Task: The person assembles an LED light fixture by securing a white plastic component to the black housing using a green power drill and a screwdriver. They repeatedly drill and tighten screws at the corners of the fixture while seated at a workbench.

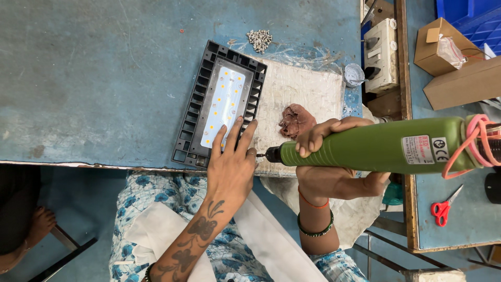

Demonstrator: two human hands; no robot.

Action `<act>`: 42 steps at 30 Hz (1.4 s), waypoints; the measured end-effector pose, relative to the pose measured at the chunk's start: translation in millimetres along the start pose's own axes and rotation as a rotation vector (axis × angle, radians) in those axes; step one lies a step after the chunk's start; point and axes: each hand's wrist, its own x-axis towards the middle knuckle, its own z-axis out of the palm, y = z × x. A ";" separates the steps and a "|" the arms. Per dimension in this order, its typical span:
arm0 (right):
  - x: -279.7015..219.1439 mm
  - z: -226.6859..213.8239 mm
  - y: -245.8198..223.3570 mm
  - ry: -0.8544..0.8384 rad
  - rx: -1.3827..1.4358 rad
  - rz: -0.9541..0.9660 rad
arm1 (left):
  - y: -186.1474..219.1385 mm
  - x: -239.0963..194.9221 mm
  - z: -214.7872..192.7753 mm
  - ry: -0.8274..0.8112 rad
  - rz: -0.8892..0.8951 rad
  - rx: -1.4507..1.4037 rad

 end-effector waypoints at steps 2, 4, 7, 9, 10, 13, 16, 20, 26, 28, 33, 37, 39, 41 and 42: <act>-0.7 0.0 0.1 -0.003 -0.011 0.006 | 0.2 0.6 1.3 -0.001 -0.007 0.005; -0.8 -0.1 -0.1 -0.008 -0.028 0.004 | 0.3 0.9 1.8 -0.018 -0.014 0.003; -0.7 1.1 -0.2 -0.009 -0.049 -0.006 | 0.9 1.1 0.7 -0.017 -0.017 0.005; -0.9 2.1 0.2 -0.003 -0.051 -0.011 | 1.6 1.4 -0.1 -0.009 -0.019 0.003; -1.0 2.5 0.1 0.004 -0.051 -0.014 | 1.8 1.7 -0.4 -0.007 -0.021 -0.001; -1.4 3.3 -0.4 0.018 -0.047 -0.017 | 1.8 1.3 -1.5 -0.010 -0.024 -0.005; -1.0 2.9 -0.7 0.011 -0.045 -0.016 | 2.0 0.5 -1.9 0.008 -0.020 0.000; -0.9 3.7 2.8 0.020 -0.043 -0.045 | 2.0 1.0 -1.3 0.024 -0.022 -0.005; 0.3 4.3 5.1 0.025 -0.065 -0.040 | 1.7 1.8 0.9 0.006 -0.031 0.020; -0.2 4.6 5.0 0.029 -0.083 -0.032 | 1.6 1.4 1.8 0.002 -0.032 0.017; -5.9 7.5 8.0 0.027 -0.070 0.017 | 1.4 1.8 4.0 0.054 -0.029 0.015; -3.6 8.1 9.9 -0.028 -0.045 0.079 | 2.0 3.1 3.0 0.057 -0.049 -0.019; -1.8 7.6 9.2 -0.066 -0.055 0.107 | 2.0 3.7 2.3 0.047 -0.058 -0.035; -0.8 7.4 8.3 -0.086 -0.064 0.129 | 2.2 4.3 1.8 0.053 -0.060 -0.044; -0.8 7.7 7.4 -0.087 -0.066 0.139 | 2.7 4.7 1.7 0.065 -0.058 -0.046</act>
